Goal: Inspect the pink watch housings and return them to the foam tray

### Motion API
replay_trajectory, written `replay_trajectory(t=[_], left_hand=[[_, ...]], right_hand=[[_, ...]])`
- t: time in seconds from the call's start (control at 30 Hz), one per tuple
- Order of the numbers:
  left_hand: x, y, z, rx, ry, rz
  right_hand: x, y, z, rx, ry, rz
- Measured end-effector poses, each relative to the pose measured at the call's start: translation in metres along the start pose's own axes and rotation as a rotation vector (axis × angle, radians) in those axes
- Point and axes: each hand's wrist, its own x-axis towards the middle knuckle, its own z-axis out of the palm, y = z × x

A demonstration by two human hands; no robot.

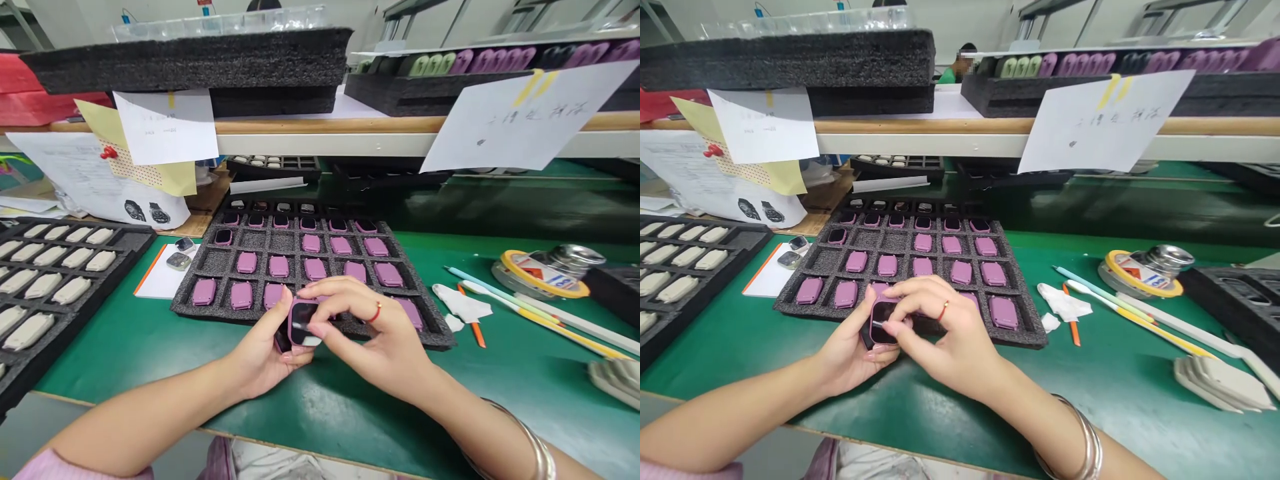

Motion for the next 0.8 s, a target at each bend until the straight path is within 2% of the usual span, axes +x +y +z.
replay_trajectory(t=[0.13,0.23,0.4,0.47,0.57,0.63,0.73,0.8], left_hand=[[-0.003,0.001,0.001,-0.003,0.004,-0.036],[-0.005,0.003,0.003,-0.006,0.000,-0.038],[-0.005,0.004,0.004,0.027,-0.013,-0.018],[-0.005,0.003,0.004,0.038,-0.024,-0.020],[-0.005,0.002,0.004,0.055,-0.057,-0.028],[-0.006,0.001,0.004,0.065,-0.067,-0.035],[-0.006,0.002,0.005,0.065,-0.040,-0.053],[-0.006,0.002,0.005,0.063,-0.011,-0.062]], right_hand=[[0.001,0.003,-0.009,0.181,0.298,0.179],[-0.002,0.005,-0.014,0.246,0.475,0.216],[-0.012,0.004,-0.017,0.153,0.504,0.088],[-0.019,0.002,-0.020,0.067,0.455,-0.016],[-0.032,-0.002,-0.024,-0.108,0.243,-0.162],[-0.039,-0.004,-0.024,-0.161,0.108,-0.186],[-0.044,-0.002,-0.023,-0.197,-0.017,-0.213],[-0.043,0.002,-0.022,-0.230,-0.090,-0.285]])
